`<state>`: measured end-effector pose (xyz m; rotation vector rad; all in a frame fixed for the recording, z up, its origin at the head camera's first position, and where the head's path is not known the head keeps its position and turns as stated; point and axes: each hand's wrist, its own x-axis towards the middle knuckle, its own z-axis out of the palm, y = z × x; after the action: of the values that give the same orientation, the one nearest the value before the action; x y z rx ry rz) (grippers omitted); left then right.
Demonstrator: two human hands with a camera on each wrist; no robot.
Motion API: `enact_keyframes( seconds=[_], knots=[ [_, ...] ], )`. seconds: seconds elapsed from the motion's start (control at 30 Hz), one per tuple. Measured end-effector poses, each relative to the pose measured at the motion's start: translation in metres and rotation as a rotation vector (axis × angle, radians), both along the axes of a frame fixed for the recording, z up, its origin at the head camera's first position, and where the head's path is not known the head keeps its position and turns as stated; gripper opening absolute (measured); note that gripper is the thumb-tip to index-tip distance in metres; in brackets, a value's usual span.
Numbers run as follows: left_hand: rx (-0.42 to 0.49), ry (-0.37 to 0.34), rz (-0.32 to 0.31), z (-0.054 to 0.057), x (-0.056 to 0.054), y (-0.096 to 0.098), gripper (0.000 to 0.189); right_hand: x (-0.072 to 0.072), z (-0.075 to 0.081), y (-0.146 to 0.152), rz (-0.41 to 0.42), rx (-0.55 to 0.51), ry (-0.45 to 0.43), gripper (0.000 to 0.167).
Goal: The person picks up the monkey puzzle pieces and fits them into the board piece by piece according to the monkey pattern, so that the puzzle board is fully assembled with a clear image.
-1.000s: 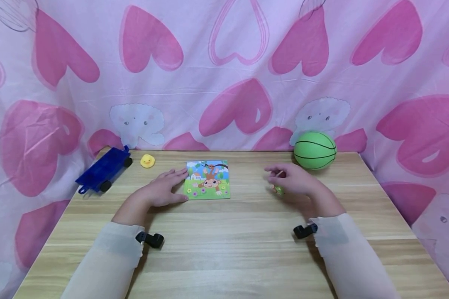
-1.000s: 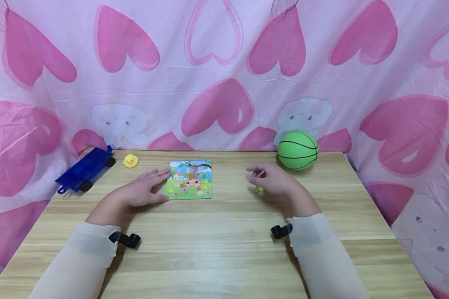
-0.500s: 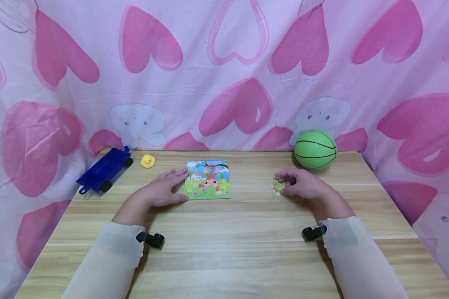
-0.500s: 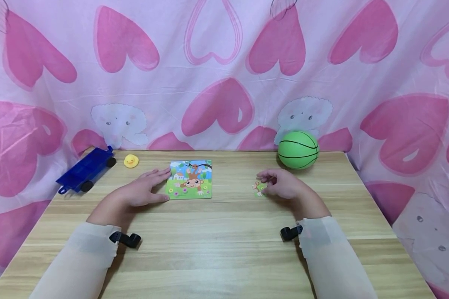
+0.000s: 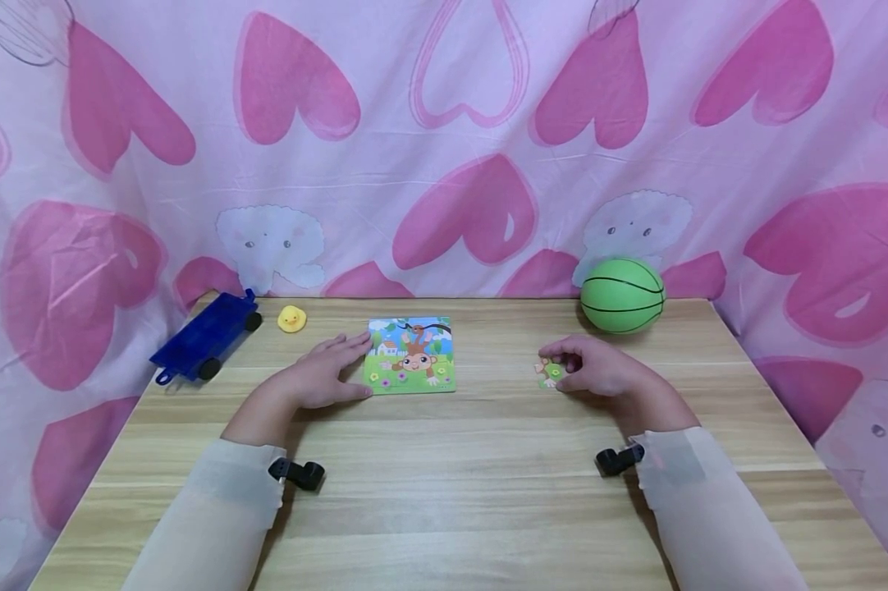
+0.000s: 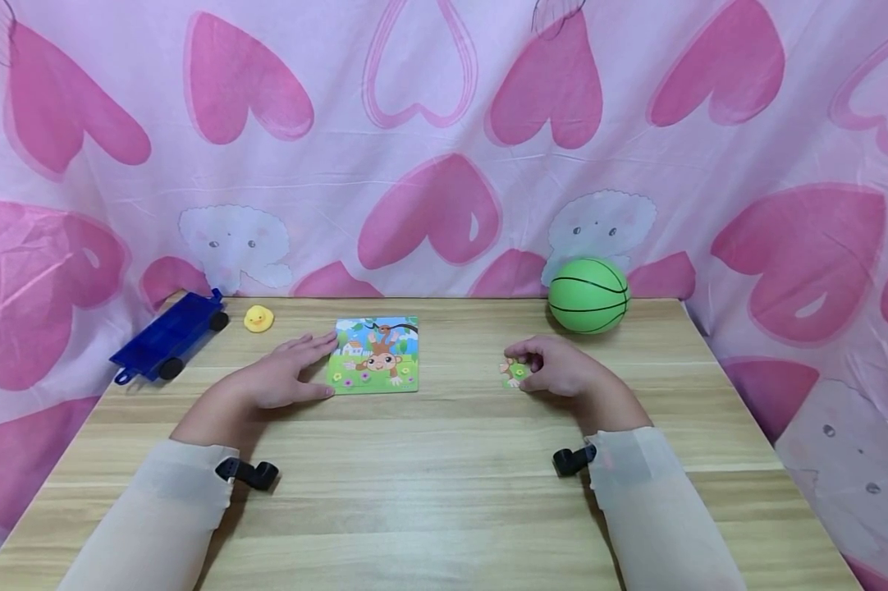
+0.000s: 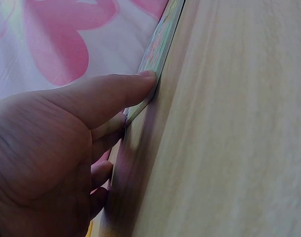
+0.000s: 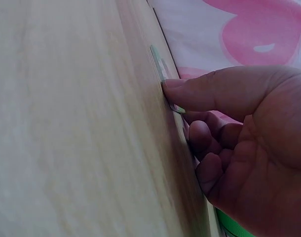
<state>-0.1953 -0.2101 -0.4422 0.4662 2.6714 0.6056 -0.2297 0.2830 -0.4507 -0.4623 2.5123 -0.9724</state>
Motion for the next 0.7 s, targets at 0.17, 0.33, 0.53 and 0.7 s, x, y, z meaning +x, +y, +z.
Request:
enact_keyframes(
  seconds=[0.17, 0.33, 0.53, 0.7],
  knots=[
    [-0.001, -0.006, 0.000, -0.001, 0.000, 0.000, 0.092, 0.002, 0.004, -0.002, -0.013, 0.009, -0.001, 0.058],
    [-0.014, 0.000, -0.001, -0.003, -0.001, -0.002, 0.092, 0.005, 0.006, -0.005, -0.033, -0.010, 0.006, 0.048],
    [-0.017, -0.002, 0.001, -0.004, -0.001, -0.003, 0.093, 0.006, 0.008, -0.008, -0.054, -0.022, 0.047, 0.033],
    [-0.017, -0.009, 0.004, -0.002, -0.001, -0.002, 0.093, 0.007, 0.010, -0.017, -0.041, -0.080, 0.029, 0.031]
  ],
)
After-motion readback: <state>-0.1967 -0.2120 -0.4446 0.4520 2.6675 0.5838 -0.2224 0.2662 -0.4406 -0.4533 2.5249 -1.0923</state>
